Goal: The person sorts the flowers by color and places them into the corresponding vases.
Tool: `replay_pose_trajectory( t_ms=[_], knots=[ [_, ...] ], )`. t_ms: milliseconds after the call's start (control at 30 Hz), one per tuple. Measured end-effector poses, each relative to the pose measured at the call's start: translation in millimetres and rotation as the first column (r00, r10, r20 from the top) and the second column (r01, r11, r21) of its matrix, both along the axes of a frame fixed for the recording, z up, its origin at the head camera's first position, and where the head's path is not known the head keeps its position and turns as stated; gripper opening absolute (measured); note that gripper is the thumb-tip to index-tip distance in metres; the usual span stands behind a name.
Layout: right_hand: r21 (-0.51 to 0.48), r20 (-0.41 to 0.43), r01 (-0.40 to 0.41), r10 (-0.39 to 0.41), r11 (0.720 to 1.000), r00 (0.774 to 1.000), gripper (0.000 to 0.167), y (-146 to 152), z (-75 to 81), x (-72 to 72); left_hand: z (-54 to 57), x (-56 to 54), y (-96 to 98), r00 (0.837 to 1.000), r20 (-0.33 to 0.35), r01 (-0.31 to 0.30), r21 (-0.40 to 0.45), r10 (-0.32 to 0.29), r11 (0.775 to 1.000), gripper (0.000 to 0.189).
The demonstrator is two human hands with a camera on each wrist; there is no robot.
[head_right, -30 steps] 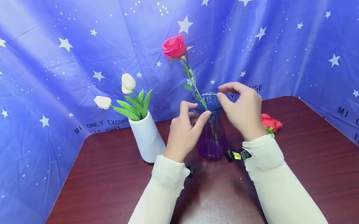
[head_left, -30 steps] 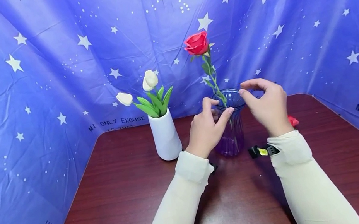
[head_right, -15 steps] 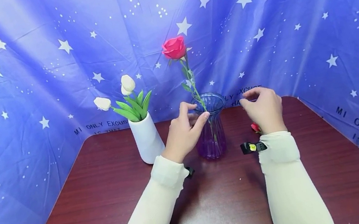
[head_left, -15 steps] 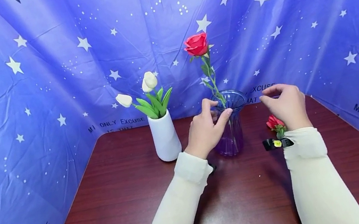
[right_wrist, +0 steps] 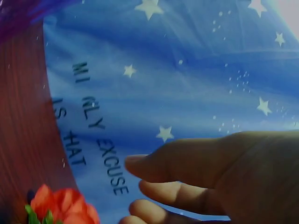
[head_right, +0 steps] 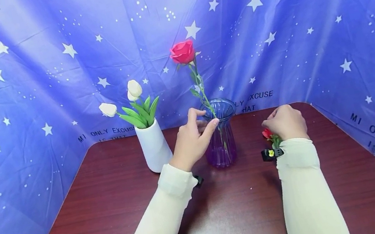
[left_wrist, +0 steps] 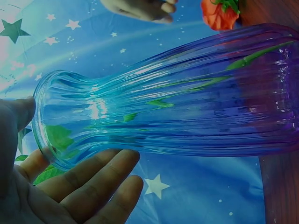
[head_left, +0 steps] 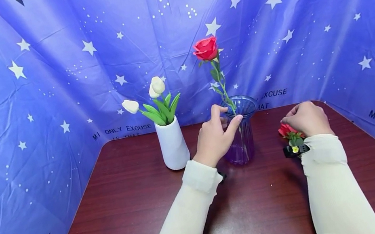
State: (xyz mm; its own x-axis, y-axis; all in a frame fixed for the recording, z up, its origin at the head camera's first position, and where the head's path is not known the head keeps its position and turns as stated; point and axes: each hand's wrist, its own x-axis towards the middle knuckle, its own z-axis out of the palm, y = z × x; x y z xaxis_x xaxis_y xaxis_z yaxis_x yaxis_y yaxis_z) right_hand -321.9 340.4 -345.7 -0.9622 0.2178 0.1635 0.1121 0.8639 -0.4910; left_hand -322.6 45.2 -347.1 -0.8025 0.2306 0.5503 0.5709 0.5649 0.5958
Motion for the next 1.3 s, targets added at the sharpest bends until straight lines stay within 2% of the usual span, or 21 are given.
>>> replay_pose_trajectory(
  t_ms=[167, 333, 467, 633, 967, 1300],
  knots=[
    [0.035, 0.113, -0.001, -0.003, 0.999, 0.994, 0.03, 10.2, -6.9, -0.9, 0.0, 0.4, -0.3, 1.0, 0.002, 0.002, 0.004, -0.002, 1.0, 0.052],
    [0.062, 0.26, -0.034, 0.016, 0.998, 0.966, 0.039, 14.7, -9.3, -4.1, 0.3, 0.3, -0.3, 1.0, 0.003, 0.002, 0.004, -0.002, 1.0, 0.052],
    [0.062, 0.323, -0.051, 0.028, 0.997, 0.946, 0.047, 18.1, -12.5, -6.5, 0.6, 0.4, -0.8, 1.0, 0.005, 0.005, 0.004, -0.005, 1.0, 0.053],
    [0.03, 0.352, -0.06, 0.045, 0.998, 0.935, 0.042, 20.7, -19.3, -8.1, 0.1, -0.5, -0.5, 1.0, 0.003, -0.008, -0.004, 0.008, 1.0, 0.053],
    [0.018, 0.361, -0.051, 0.041, 0.999, 0.932, 0.044, 23.4, -26.4, -10.0, 0.4, -1.2, -0.3, 1.0, 0.009, -0.006, -0.008, 0.006, 1.0, 0.052],
    [-0.018, 0.396, -0.06, 0.063, 0.998, 0.916, 0.04, 31.2, -32.1, -11.6, 0.8, 0.3, -0.5, 1.0, 0.018, -0.005, -0.003, 0.005, 1.0, 0.052]
  ],
)
